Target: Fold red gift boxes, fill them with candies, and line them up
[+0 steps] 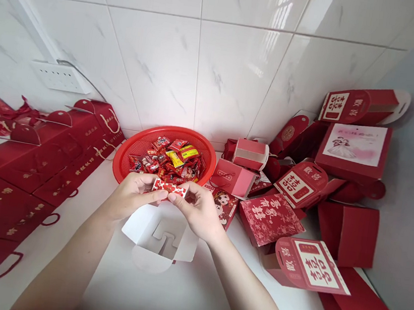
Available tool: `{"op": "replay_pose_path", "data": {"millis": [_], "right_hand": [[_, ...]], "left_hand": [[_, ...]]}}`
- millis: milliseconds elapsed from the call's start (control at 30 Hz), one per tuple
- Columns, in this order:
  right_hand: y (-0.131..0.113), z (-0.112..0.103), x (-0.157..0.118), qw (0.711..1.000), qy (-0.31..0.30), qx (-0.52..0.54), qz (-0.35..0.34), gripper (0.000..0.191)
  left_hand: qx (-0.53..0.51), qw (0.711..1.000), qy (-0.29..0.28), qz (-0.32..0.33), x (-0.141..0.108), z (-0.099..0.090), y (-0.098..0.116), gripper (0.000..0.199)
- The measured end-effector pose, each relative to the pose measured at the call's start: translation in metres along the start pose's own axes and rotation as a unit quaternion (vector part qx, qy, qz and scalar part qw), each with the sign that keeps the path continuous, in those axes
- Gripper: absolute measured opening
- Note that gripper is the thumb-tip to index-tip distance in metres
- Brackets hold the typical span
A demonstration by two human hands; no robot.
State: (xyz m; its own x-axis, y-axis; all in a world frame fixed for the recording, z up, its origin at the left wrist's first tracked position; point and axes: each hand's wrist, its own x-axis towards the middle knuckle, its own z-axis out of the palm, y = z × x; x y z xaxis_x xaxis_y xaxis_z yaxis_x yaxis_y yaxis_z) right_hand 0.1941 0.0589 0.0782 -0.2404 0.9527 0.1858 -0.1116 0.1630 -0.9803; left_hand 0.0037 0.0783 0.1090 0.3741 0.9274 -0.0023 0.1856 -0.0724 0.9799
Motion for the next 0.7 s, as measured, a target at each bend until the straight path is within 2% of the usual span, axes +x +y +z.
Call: {"op": "replay_pose_path", "data": {"millis": [167, 333, 400, 500, 600, 700], "right_hand": [[0.005, -0.003, -0.001, 1.000, 0.003, -0.014, 0.001, 0.033], [0.002, -0.002, -0.003, 0.997, 0.002, -0.082, -0.012, 0.030], [-0.001, -0.002, -0.005, 0.991, 0.018, -0.132, -0.027, 0.024], [-0.007, -0.005, -0.007, 0.979, 0.029, -0.181, -0.089, 0.017], [-0.011, -0.007, -0.008, 0.970, 0.023, -0.192, -0.149, 0.013], [-0.014, -0.009, -0.009, 0.968, 0.021, -0.186, -0.167, 0.012]], "left_hand": [[-0.010, 1.000, -0.008, -0.010, 0.002, 0.001, 0.001, 0.030], [0.086, 0.996, -0.037, 0.001, -0.001, -0.009, 0.003, 0.024], [0.117, 0.992, -0.030, 0.024, -0.002, -0.010, 0.004, 0.022], [0.138, 0.988, -0.008, 0.075, -0.004, -0.006, 0.007, 0.015], [0.155, 0.980, -0.008, 0.122, -0.006, 0.000, 0.010, 0.010], [0.177, 0.969, 0.008, 0.171, -0.008, 0.003, 0.011, 0.009]]}}
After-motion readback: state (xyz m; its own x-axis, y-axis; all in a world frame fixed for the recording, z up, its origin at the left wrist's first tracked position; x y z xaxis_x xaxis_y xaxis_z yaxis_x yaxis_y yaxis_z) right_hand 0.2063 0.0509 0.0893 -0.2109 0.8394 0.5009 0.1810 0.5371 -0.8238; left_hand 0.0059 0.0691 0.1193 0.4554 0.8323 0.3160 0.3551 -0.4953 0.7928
